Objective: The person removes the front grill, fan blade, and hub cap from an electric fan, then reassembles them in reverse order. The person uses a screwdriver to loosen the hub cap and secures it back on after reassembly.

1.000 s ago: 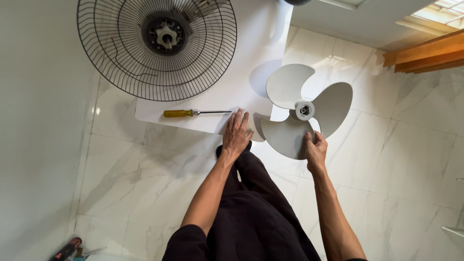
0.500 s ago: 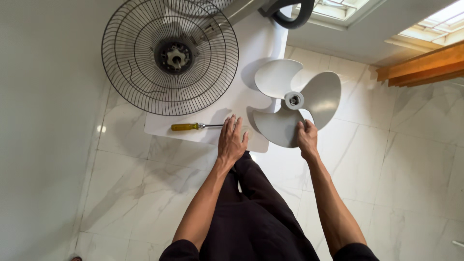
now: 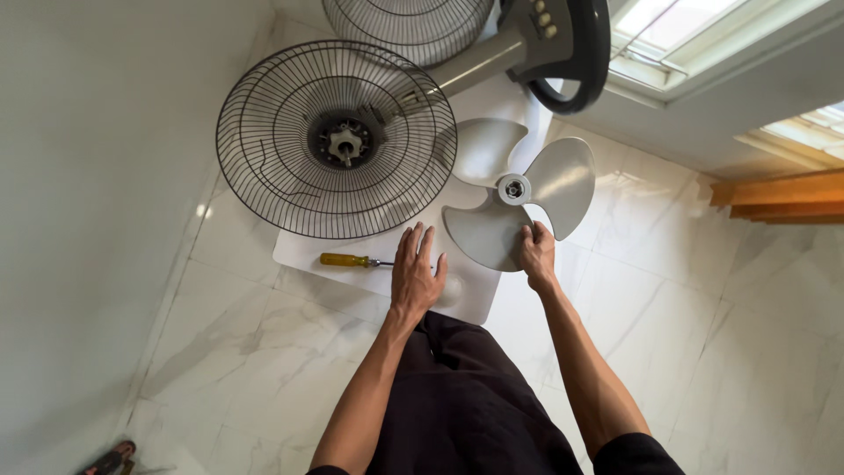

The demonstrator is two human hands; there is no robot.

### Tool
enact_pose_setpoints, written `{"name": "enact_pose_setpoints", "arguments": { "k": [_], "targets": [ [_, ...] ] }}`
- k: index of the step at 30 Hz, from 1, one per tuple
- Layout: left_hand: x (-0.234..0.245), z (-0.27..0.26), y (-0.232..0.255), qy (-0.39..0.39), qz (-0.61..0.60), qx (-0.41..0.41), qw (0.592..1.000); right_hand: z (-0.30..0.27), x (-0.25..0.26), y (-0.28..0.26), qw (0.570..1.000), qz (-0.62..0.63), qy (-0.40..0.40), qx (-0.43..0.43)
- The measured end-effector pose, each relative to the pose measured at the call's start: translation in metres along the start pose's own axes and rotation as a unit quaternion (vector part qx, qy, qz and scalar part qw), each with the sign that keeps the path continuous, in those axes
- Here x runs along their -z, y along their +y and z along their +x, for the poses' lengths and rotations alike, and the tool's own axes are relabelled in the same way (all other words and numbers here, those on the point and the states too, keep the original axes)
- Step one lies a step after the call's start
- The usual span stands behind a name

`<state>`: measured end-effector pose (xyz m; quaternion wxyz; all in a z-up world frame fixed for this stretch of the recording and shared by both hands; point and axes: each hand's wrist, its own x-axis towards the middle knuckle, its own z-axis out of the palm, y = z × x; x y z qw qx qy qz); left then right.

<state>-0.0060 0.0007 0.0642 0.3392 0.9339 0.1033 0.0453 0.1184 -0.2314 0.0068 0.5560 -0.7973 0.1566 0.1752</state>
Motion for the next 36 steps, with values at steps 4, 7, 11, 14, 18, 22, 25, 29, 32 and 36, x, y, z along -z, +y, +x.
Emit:
{"name": "enact_pose_setpoints", "arguments": {
  "k": [4, 7, 11, 14, 18, 22, 25, 29, 32, 36],
  "targets": [
    [0.006, 0.004, 0.002, 0.033, 0.000, 0.001, 0.999, 0.014, -0.009, -0.002, 1.000, 0.014, -0.026, 0.003],
    [0.011, 0.003, 0.007, 0.045, -0.005, 0.010, 0.999, 0.021, -0.015, -0.004, 0.999, 0.017, -0.040, -0.001],
    [0.019, 0.005, 0.009, 0.059, -0.010, 0.021, 0.998, 0.030, -0.024, -0.009, 0.999, 0.004, -0.043, 0.004],
    [0.025, 0.005, 0.008, 0.076, -0.019, 0.034, 0.996, 0.035, -0.031, -0.009, 0.999, 0.010, -0.051, 0.013],
    [0.030, 0.004, 0.005, 0.082, -0.016, 0.043, 0.996, 0.040, -0.039, -0.008, 0.998, -0.010, -0.067, 0.012],
    [0.029, 0.002, 0.002, 0.089, -0.016, 0.043, 0.995, 0.038, -0.041, -0.011, 0.996, -0.013, -0.083, 0.020],
    [0.028, 0.002, 0.000, 0.089, -0.019, 0.045, 0.995, 0.034, -0.039, -0.018, 0.996, -0.018, -0.091, 0.013],
    [0.028, 0.000, -0.002, 0.087, -0.024, 0.046, 0.995, 0.028, -0.034, -0.027, 0.994, -0.007, -0.109, -0.001],
    [0.028, 0.001, -0.005, 0.089, -0.025, 0.046, 0.995, 0.026, -0.031, -0.029, 0.993, 0.016, -0.120, -0.016],
    [0.030, 0.002, -0.011, 0.086, -0.025, 0.042, 0.995, 0.024, -0.028, -0.031, 0.991, 0.023, -0.128, -0.026]
  ]
}}
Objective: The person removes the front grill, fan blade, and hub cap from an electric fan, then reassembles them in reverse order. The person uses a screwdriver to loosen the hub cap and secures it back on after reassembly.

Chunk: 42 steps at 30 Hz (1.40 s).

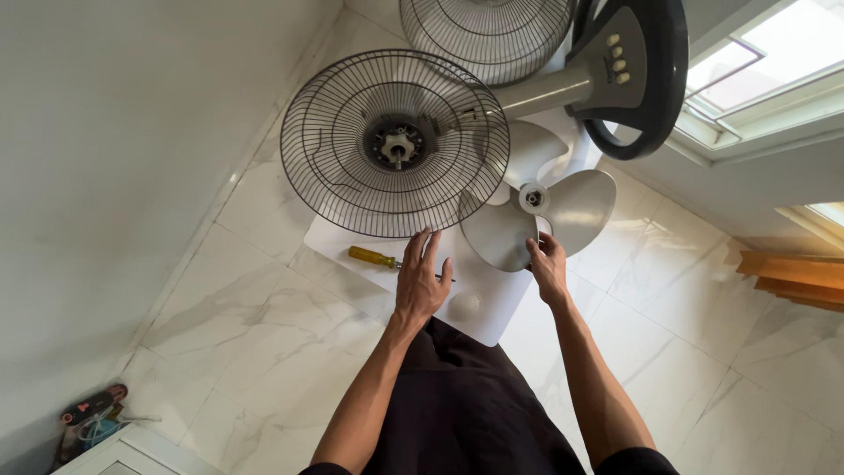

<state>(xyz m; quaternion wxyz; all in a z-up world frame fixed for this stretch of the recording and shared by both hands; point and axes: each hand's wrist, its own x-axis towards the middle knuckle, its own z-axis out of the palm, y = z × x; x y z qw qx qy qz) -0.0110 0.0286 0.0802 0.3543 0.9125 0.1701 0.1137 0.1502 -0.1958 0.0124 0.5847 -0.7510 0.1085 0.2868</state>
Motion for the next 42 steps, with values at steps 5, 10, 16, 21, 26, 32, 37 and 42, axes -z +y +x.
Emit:
{"name": "enact_pose_setpoints", "arguments": {
  "k": [5, 10, 16, 21, 26, 32, 37, 42],
  "targets": [
    [0.012, 0.005, -0.010, 0.034, -0.010, 0.001, 0.999, -0.014, 0.004, -0.011, 0.976, -0.118, 0.150, 0.106],
    [0.038, 0.020, -0.034, 0.083, -0.010, 0.015, 0.996, -0.030, -0.014, -0.037, 0.906, -0.185, 0.222, 0.308],
    [0.087, 0.048, -0.072, 0.186, -0.005, 0.036, 0.982, -0.043, -0.087, -0.076, 0.935, -0.137, 0.136, 0.299],
    [0.125, 0.066, -0.111, 0.254, 0.051, 0.025, 0.966, -0.051, -0.160, -0.109, 0.974, -0.070, 0.044, 0.210],
    [0.142, 0.071, -0.141, 0.247, 0.087, -0.022, 0.965, -0.057, -0.219, -0.135, 0.984, -0.047, 0.032, 0.171],
    [0.146, 0.071, -0.159, 0.152, -0.082, 0.056, 0.983, -0.044, -0.252, -0.154, 0.980, -0.106, 0.083, 0.145],
    [0.140, 0.072, -0.166, 0.113, -0.145, 0.051, 0.982, -0.039, -0.260, -0.156, 0.974, -0.144, 0.104, 0.139],
    [0.138, 0.069, -0.173, 0.087, -0.189, 0.076, 0.975, -0.041, -0.263, -0.155, 0.968, -0.153, 0.125, 0.157]
  ]
}}
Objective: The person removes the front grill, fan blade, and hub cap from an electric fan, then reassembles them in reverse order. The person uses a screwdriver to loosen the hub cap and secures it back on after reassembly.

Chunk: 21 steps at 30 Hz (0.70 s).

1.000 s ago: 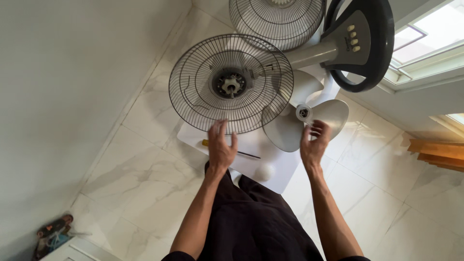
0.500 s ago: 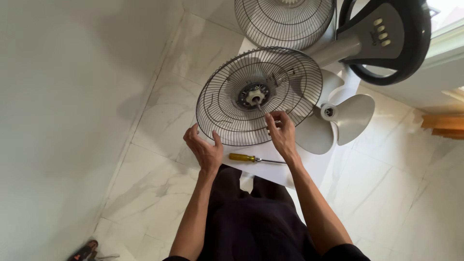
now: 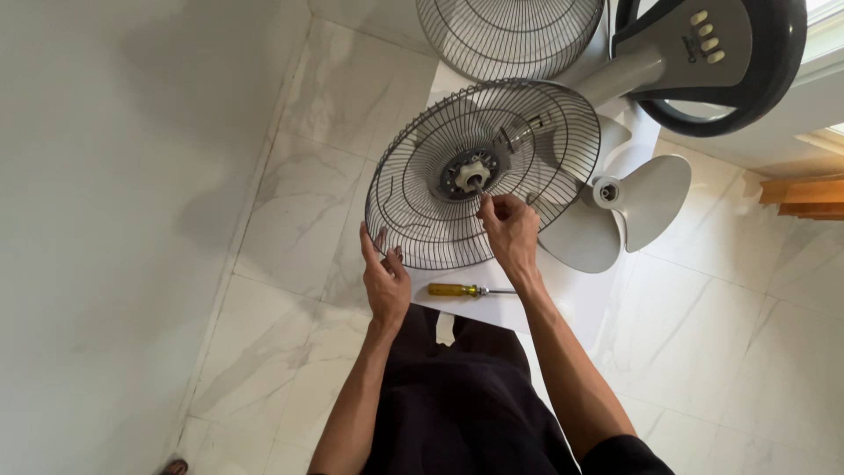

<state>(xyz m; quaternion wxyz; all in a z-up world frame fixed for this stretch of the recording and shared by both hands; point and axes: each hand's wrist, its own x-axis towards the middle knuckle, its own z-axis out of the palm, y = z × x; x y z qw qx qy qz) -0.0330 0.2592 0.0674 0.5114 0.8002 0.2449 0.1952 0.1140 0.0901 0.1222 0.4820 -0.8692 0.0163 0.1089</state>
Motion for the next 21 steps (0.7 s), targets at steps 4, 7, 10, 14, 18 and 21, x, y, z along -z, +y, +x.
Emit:
{"name": "enact_pose_setpoints", "arguments": {
  "k": [4, 7, 10, 14, 18, 21],
  "targets": [
    [0.001, 0.001, -0.004, -0.003, 0.011, -0.014, 1.000, -0.002, -0.001, -0.003, 1.000, -0.011, 0.014, 0.007],
    [0.001, 0.001, -0.004, -0.007, 0.016, -0.014, 1.000, -0.002, -0.001, -0.006, 1.000, -0.023, 0.017, -0.004],
    [0.002, 0.001, -0.004, -0.011, 0.013, -0.016, 1.000, -0.004, 0.000, -0.009, 1.000, -0.023, 0.021, 0.003],
    [0.003, 0.002, -0.003, -0.011, 0.008, -0.025, 1.000, -0.005, 0.003, -0.013, 1.000, -0.015, 0.010, 0.006],
    [0.005, 0.002, 0.000, -0.025, -0.019, 0.018, 0.999, -0.006, 0.005, -0.014, 1.000, -0.020, 0.013, 0.005],
    [0.004, 0.003, 0.001, -0.017, -0.008, -0.010, 1.000, -0.003, 0.005, -0.013, 1.000, -0.019, -0.004, -0.010]
  ]
}}
